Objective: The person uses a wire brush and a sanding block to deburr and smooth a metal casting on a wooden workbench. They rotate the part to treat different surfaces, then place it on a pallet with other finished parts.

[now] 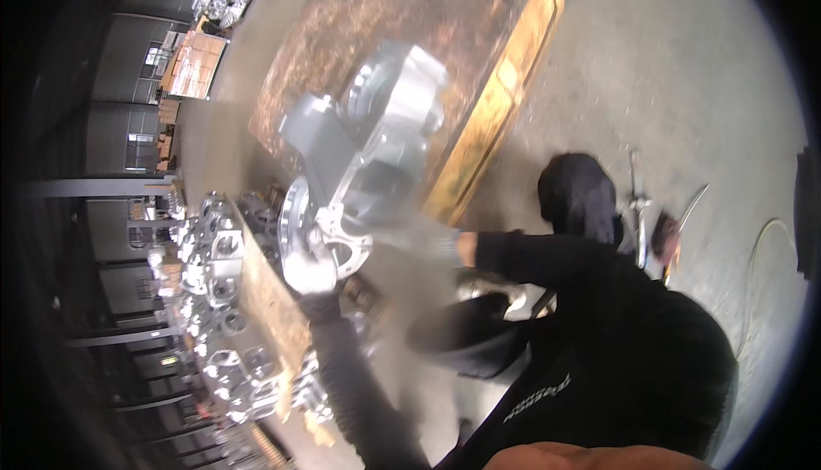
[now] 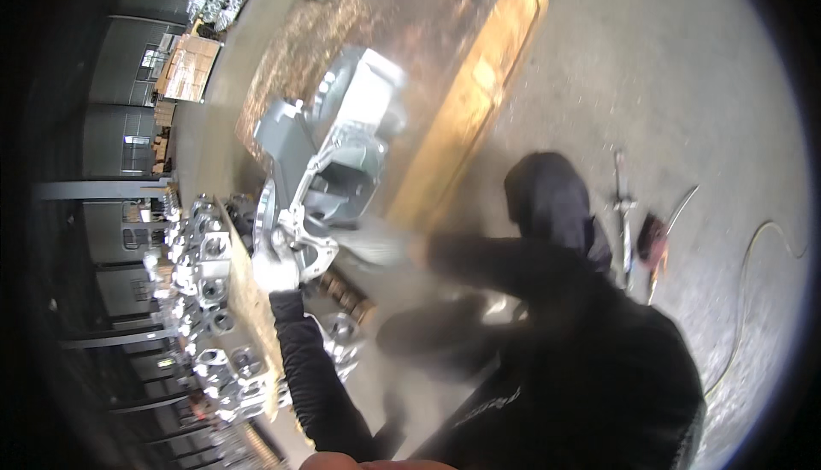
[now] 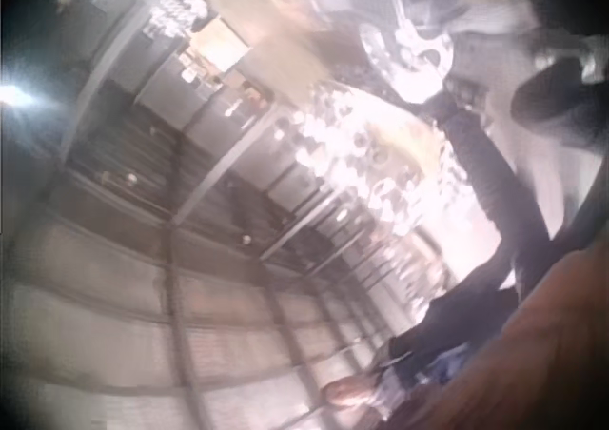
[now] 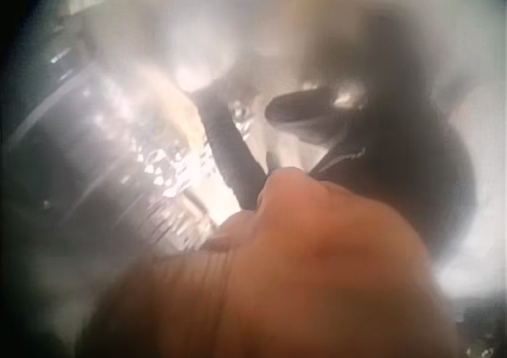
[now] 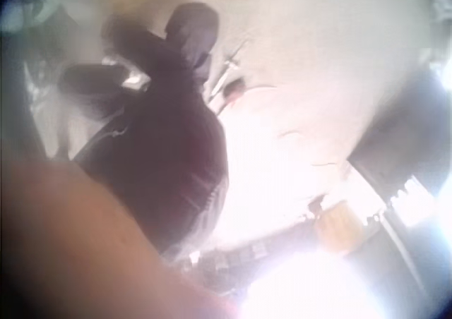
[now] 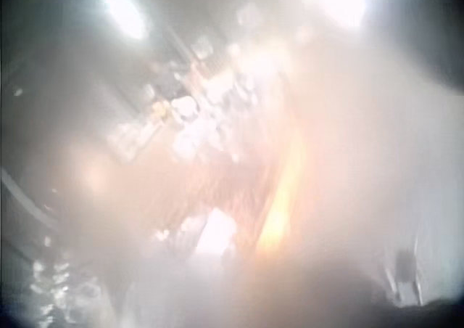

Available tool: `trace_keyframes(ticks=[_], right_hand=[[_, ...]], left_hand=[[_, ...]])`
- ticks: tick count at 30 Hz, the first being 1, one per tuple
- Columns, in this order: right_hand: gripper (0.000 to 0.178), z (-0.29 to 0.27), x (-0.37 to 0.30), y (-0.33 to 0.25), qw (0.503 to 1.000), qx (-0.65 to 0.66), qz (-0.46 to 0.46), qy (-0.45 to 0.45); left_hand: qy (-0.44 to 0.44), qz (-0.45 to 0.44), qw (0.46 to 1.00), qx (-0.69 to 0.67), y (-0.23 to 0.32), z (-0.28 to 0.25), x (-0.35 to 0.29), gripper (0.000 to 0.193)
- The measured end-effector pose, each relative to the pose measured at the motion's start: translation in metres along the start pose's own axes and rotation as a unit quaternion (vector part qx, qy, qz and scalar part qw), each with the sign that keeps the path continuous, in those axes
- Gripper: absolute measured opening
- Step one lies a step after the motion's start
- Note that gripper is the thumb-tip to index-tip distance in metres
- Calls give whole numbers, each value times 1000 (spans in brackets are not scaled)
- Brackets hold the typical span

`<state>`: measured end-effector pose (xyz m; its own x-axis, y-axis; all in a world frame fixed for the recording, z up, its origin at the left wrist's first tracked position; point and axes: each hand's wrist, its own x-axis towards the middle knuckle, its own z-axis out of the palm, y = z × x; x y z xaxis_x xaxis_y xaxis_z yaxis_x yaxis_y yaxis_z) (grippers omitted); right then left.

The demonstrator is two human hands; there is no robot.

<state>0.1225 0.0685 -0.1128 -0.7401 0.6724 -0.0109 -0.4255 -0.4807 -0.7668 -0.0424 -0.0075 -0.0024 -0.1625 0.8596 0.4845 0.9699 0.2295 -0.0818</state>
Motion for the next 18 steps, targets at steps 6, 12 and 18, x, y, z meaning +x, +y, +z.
trace_keyframes(ticks=[6, 12, 18], right_hand=[[43, -60, 6, -10, 924, -274, -217, -156], [51, -70, 20, -45, 918, -353, 8, -180], [54, -78, 15, -61, 836, -484, -81, -244]], left_hand=[[8, 68, 983, -169, 12, -5, 15, 61], [32, 87, 987, -130, 22, -25, 19, 59], [-4, -52, 997, -64, 22, -22, 6, 37]])
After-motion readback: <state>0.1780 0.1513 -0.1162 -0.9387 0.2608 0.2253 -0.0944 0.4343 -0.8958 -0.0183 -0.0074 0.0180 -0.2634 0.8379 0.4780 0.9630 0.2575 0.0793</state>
